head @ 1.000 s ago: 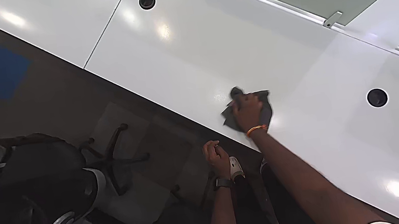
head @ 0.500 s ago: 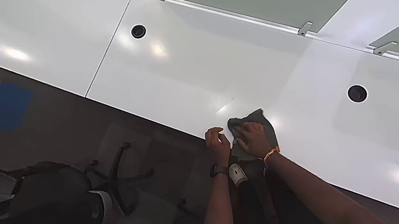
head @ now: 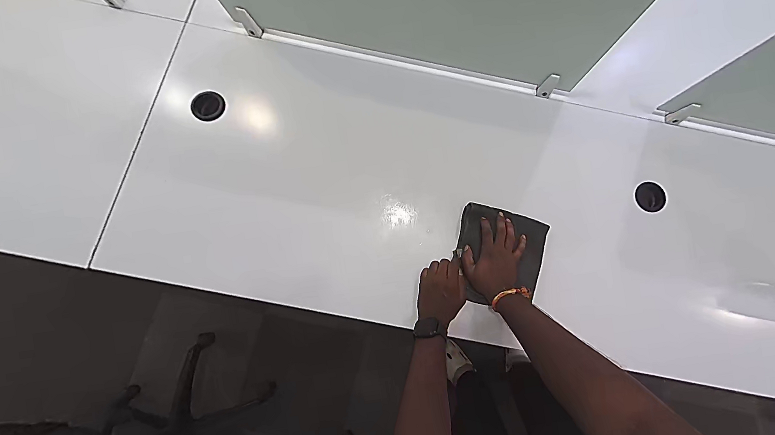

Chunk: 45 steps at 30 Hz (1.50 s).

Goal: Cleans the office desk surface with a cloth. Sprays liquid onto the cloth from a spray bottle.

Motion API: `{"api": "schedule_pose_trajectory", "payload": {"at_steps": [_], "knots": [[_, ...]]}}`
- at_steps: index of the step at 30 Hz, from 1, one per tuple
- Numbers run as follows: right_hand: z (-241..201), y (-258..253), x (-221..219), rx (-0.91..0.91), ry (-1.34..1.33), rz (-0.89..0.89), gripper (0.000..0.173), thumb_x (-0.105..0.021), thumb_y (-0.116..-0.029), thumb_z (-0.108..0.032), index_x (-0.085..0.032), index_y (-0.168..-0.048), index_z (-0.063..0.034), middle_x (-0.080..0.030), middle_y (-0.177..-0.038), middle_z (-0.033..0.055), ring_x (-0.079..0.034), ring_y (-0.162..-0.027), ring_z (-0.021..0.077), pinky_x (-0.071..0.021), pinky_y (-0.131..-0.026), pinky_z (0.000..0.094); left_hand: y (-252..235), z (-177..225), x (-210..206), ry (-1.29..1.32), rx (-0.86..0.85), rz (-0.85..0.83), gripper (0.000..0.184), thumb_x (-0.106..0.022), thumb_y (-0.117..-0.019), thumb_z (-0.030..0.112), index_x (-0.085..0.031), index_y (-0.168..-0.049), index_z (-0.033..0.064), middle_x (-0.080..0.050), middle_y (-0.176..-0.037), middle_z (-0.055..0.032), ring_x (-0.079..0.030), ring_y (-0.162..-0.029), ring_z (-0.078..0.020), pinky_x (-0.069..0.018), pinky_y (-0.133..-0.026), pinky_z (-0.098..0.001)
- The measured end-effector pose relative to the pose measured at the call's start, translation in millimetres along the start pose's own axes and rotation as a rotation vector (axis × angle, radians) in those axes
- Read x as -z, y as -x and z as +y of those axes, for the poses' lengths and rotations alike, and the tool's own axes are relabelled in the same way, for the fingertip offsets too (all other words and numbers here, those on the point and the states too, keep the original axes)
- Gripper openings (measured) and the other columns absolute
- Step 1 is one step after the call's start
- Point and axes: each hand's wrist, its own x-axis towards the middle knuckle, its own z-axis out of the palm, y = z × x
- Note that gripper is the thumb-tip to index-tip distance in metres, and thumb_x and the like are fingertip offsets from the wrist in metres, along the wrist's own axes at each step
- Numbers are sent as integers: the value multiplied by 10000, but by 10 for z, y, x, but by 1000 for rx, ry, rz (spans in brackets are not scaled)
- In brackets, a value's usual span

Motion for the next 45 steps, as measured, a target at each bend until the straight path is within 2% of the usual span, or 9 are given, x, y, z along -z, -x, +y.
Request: {"api": "schedule_pose_trajectory", "payload": {"at_steps": [5,13,18,25,29,33,37,40,45], "knots": [[-185,-512,36,-36,-22,31,717,-422,-911,-606,-504,-1510,-222,-336,-1651,130,-275,-1540,354,-143,-1199,685,-28,12,-13,-14,1,109,370,-477,-1000,263,-693,-1232,73,-730,-1018,-135,-707,-890,-315,-567,-725,-449],[-372,-1087,78,-161,-78,40,636,-496,-900,-549,-546,-1435,-210,-375,-1610,122,-280,-1526,338,-173,-1190,666,-45,36,4,-111,2,6,294,-488,-986,303,-695,-881,122,-676,-907,-84,-675,-876,-270,-546,-709,-408],[-526,-1507,118,-220,-77,51,650,-485,-927,-578,-519,-1427,-164,-405,-1547,195,-326,-1471,419,-239,-1140,699,-42,38,28,-92,11,-7,269,-516,-971,302,-703,-875,134,-678,-897,-74,-676,-875,-260,-546,-710,-400],[-781,-2312,224,-242,-87,119,620,-490,-893,-587,-595,-1330,-161,-563,-1326,177,-483,-1305,406,-359,-1019,658,-32,19,-18,-100,16,31,249,-525,-959,304,-695,-857,153,-663,-878,-54,-665,-858,-243,-543,-708,-385],[-799,-2513,246,-148,-104,136,608,-515,-879,-580,-620,-1307,-162,-590,-1302,163,-523,-1242,400,-385,-968,639,-33,15,-19,-79,18,48,242,-530,-955,284,-695,-855,137,-663,-874,-65,-666,-853,-244,-542,-706,-388],[-693,-2506,193,9,-143,145,637,-521,-880,-599,-599,-1343,-168,-584,-1300,163,-504,-1263,394,-361,-1000,645,-38,-3,-45,-68,9,70,256,-526,-956,272,-695,-839,120,-669,-865,-72,-670,-841,-251,-546,-696,-398],[-394,-2280,139,245,-162,92,657,-524,-897,-562,-537,-1455,-217,-497,-1498,139,-408,-1424,373,-292,-1123,647,-34,-6,-72,-72,19,76,293,-503,-974,277,-705,-858,98,-681,-890,-95,-679,-870,-268,-550,-723,-405],[-71,-1912,126,364,-157,22,658,-477,-931,-526,-451,-1538,-272,-322,-1665,64,-250,-1554,299,-151,-1213,664,-46,-3,-77,-82,17,83,292,-505,-970,277,-703,-859,92,-680,-890,-96,-680,-879,-270,-550,-730,-408],[386,-1004,108,377,-132,-13,679,-431,-937,-484,-404,-1577,-259,-269,-1692,46,-183,-1578,268,-128,-1221,658,-32,-9,-91,-82,9,101,302,-498,-966,283,-691,-846,85,-674,-882,-105,-679,-873,-279,-547,-723,-415]]}}
